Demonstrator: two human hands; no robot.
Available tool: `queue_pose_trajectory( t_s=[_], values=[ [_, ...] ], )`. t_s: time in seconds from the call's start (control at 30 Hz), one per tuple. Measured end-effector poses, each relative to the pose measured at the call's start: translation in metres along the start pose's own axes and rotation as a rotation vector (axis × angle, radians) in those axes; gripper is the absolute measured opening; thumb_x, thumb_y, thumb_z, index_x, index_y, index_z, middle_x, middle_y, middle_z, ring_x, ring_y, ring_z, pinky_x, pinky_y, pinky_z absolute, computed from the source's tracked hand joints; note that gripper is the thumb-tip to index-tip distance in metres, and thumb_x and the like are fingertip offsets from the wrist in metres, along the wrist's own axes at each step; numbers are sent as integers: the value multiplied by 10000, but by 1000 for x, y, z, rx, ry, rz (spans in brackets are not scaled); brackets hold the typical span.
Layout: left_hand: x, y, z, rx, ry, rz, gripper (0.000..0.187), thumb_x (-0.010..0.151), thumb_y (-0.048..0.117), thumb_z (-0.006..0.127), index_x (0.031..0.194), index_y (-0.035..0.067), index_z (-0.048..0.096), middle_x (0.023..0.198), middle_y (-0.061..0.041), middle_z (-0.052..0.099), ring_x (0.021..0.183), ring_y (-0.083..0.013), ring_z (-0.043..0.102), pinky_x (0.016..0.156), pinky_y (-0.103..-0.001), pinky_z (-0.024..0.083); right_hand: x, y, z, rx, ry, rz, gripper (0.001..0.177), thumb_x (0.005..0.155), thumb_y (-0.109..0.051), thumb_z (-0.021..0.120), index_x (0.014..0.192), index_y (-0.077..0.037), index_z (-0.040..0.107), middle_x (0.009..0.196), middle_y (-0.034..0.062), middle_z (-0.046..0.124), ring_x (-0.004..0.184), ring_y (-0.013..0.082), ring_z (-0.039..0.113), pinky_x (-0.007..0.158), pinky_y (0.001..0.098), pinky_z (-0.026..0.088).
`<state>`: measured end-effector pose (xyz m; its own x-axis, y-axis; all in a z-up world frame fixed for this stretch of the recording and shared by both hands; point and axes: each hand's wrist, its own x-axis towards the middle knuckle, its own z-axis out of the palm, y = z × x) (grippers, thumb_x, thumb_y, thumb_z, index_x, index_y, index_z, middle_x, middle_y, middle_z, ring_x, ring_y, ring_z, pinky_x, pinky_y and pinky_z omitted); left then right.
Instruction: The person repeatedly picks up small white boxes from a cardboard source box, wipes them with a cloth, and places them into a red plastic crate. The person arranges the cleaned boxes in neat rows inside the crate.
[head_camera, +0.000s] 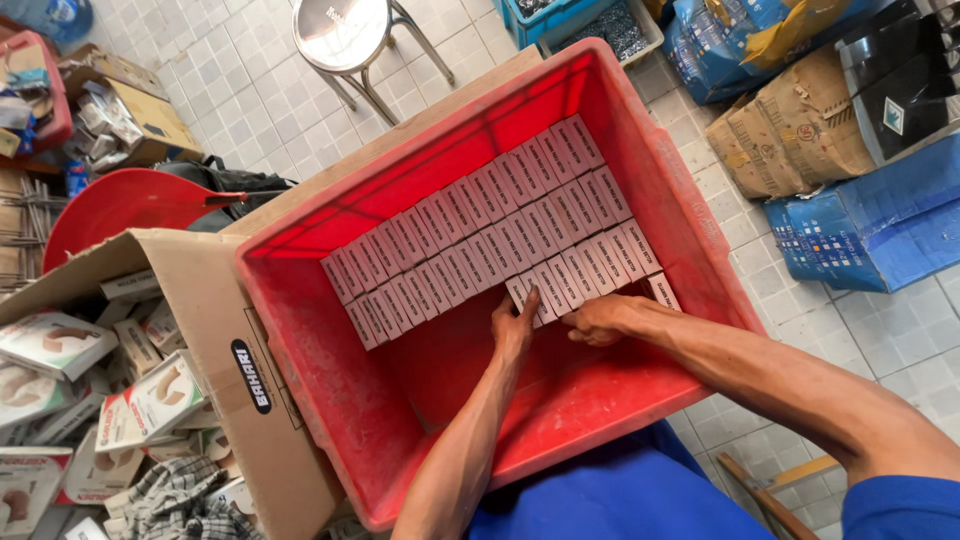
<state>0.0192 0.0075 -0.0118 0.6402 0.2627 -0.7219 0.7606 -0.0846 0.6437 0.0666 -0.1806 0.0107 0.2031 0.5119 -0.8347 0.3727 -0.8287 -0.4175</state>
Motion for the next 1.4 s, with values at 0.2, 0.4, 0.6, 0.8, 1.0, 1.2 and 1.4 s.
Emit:
queue_pose_trajectory(
  t_s=[0.2, 0.4, 0.6, 0.8, 1.0, 1.2, 1.4],
  values=[
    [-52, 55, -6, 180, -82, 0, 668, 911, 633, 799, 1365, 148, 735, 1383, -215, 710, 1409, -416, 567, 1164, -553, 485, 3, -6, -5, -36, 1, 7, 682, 1053, -603, 439, 1561, -156, 515, 1412, 201, 702, 1368, 383, 634, 1162, 587, 485],
    [-37, 54, -13, 354, -73, 9, 724, 914, 671, 770, 1405, 141, 713, 1369, -234, 711, 1385, -421, 592, 1149, -570, 493, -11, -24, 6, -32, -53, -85, 771, 995, -590, 610, 1598, -144, 434, 1397, 265, 678, 1360, 446, 618, 1137, 653, 470],
    [-18, 39, -5, 243, -41, 28, 701, 867, 540, 857, 1339, 38, 728, 1281, -275, 737, 1317, -432, 643, 1086, -544, 550, -1, -6, 1, -55, -14, -169, 745, 1011, -577, 613, 1574, -116, 454, 1301, 305, 708, 1289, 457, 662, 1092, 627, 515],
    [-25, 57, -14, 253, -142, 40, 899, 866, 511, 798, 1456, -131, 577, 1462, -372, 592, 1444, -482, 520, 1186, -607, 444, -23, -3, -25, 82, -113, -261, 547, 986, -607, 617, 1296, -176, 750, 1180, 150, 812, 1214, 357, 739, 1030, 489, 599],
    [-73, 90, -76, 250, -96, 186, 550, 864, 545, 577, 1142, 118, 783, 1057, -140, 806, 1026, -295, 768, 900, -401, 585, -64, -74, -85, -267, 194, -188, 326, 1009, -563, 561, 1118, -295, 711, 1002, 12, 833, 927, 279, 788, 832, 442, 541],
    [-253, 117, -272, -127, 506, 717, 281, 1017, 244, 760, 785, 148, 633, 696, 62, 543, 707, -81, 489, 655, -318, 452, -113, -247, -165, -126, 616, -662, 245, 998, -420, 614, 1008, -223, 760, 905, -57, 817, 852, 165, 799, 787, 337, 590],
    [-257, 8, -525, 409, 1444, 591, 538, 1030, 521, 663, 749, 65, 613, 729, -126, 651, 686, -365, 635, 719, -502, 472, -72, -425, -150, -219, 679, -1029, 825, 885, -464, 821, 1596, -232, 473, 1467, 150, 509, 1309, 327, 595, 1040, 462, 538]
  ],
)
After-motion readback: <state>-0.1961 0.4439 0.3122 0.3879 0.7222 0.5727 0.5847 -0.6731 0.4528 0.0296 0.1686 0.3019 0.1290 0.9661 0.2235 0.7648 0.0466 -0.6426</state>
